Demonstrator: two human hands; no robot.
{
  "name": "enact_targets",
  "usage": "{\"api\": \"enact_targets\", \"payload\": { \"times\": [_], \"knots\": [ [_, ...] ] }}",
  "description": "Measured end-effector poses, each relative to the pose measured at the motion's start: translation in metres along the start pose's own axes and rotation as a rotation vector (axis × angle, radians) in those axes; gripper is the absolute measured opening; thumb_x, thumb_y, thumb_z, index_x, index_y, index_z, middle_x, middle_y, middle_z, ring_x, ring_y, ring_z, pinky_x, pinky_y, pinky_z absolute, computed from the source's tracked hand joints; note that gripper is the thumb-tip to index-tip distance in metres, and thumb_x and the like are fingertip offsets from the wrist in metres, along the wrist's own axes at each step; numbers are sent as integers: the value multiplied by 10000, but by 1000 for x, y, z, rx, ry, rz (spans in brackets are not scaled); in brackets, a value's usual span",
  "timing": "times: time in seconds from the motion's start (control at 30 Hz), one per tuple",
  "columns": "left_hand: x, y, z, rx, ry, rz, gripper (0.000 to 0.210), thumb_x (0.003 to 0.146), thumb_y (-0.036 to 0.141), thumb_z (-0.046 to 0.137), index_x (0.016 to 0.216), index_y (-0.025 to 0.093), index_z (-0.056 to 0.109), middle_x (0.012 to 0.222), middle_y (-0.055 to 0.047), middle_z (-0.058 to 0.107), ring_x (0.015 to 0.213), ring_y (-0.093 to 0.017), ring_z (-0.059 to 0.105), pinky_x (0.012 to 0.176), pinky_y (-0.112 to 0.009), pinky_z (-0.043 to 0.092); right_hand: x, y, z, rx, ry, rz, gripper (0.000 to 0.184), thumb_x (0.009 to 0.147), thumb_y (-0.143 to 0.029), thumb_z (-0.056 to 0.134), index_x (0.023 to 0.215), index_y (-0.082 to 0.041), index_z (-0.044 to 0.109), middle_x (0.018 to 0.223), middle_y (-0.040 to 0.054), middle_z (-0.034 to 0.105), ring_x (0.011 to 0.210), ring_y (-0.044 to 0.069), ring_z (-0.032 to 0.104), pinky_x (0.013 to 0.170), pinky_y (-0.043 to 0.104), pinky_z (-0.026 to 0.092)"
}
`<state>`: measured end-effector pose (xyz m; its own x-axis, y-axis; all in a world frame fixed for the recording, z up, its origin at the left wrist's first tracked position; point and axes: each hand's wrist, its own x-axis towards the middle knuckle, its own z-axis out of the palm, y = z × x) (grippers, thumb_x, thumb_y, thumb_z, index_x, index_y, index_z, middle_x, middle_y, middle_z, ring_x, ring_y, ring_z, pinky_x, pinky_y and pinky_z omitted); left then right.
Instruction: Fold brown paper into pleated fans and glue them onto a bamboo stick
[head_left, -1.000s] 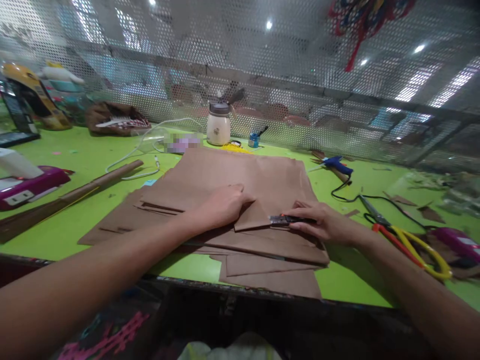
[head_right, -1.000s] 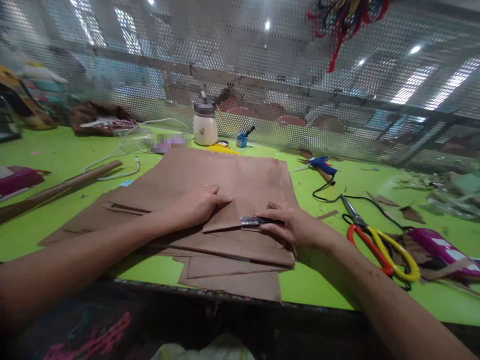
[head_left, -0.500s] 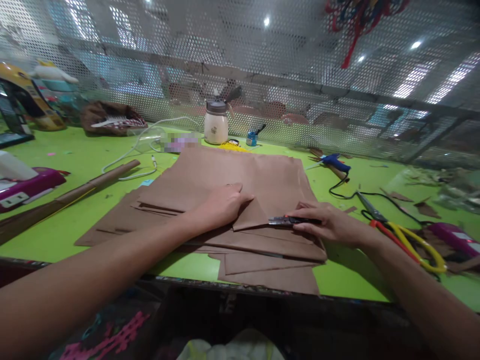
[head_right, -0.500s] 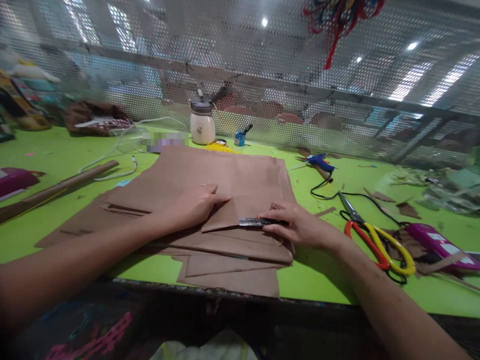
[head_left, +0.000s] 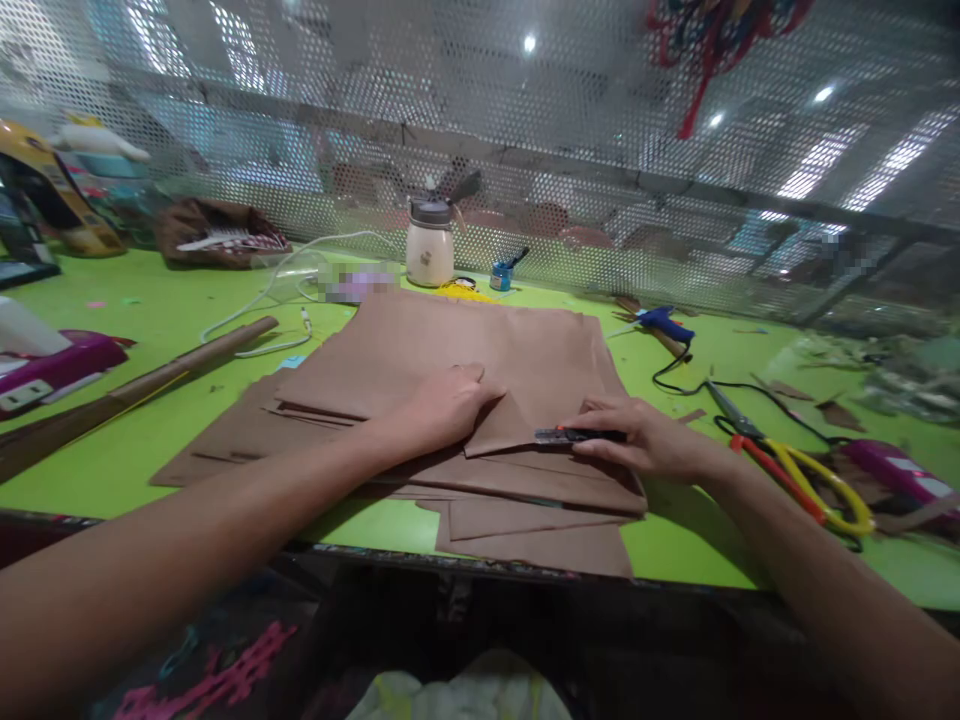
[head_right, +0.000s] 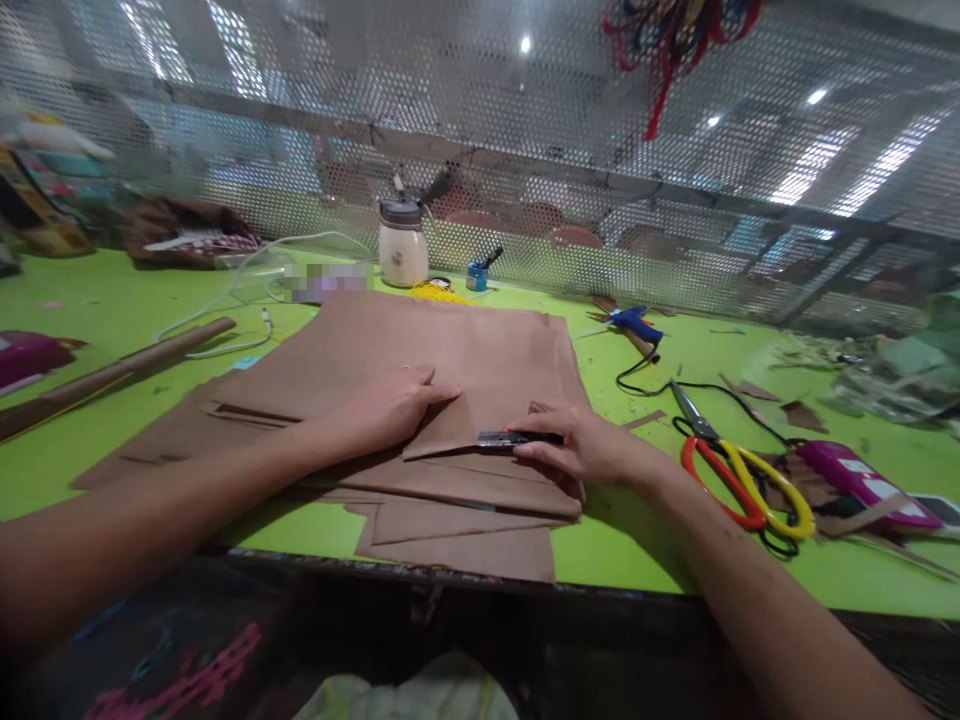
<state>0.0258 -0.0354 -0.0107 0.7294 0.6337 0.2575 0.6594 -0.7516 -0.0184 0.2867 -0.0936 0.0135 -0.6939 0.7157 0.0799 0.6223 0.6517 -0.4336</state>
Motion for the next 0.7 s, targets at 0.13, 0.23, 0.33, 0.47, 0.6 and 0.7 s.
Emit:
{"api": "enact_targets", "payload": {
  "times": [0.13, 0.23, 0.33, 0.47, 0.6, 0.7],
  "knots": [
    [0, -1, 1, -2, -1, 1, 341, 889, 255, 328, 1052, 256, 627, 750, -70, 523, 663, -169, 484, 558, -270, 306, -9, 3, -2, 2, -9, 20, 330, 867, -354, 475, 1147, -222, 591, 837, 59, 590, 740, 142, 565, 653, 248, 435],
    [0, 0, 1, -8, -7, -8, 340, 886, 252, 332, 1052, 248, 628, 754, -72, 524, 661, -169, 485, 563, -273, 312, -12, 2, -4, 10, -19, 24, 335, 867, -357, 473, 1153, -227, 587, 847, 61, 607, 762, 151, 574, 660, 252, 443],
    [0, 1, 1, -13, -5, -18, 338, 878, 238, 336, 1035, 226, 635, 749, -73, 520, 650, -164, 485, 564, -274, 316, -11, -1, -4, 1, 5, 29, 338, 865, -360, 473, 1152, -224, 587, 859, 64, 607, 773, 154, 572, 669, 255, 444],
    [1, 0, 0, -52, -12, -32, 337, 871, 244, 333, 995, 210, 644, 751, -72, 527, 632, -156, 479, 572, -273, 328, -8, -4, -3, -23, 35, 31, 316, 866, -354, 474, 1114, -212, 608, 859, 65, 587, 763, 145, 560, 684, 257, 438],
    [4, -4, -2, -122, -28, -84, 328, 845, 213, 348, 983, 208, 646, 759, -69, 557, 632, -150, 500, 571, -261, 341, -7, -4, -4, -25, 55, 48, 309, 854, -364, 490, 1086, -207, 620, 843, 60, 580, 745, 143, 555, 677, 258, 436],
    [6, -7, -2, -187, -30, -121, 315, 837, 221, 359, 954, 199, 651, 748, -62, 586, 659, -153, 530, 585, -256, 362, -7, -4, -7, -30, 50, 59, 315, 851, -378, 490, 1078, -208, 628, 832, 62, 589, 740, 149, 559, 676, 264, 435]
  ]
}}
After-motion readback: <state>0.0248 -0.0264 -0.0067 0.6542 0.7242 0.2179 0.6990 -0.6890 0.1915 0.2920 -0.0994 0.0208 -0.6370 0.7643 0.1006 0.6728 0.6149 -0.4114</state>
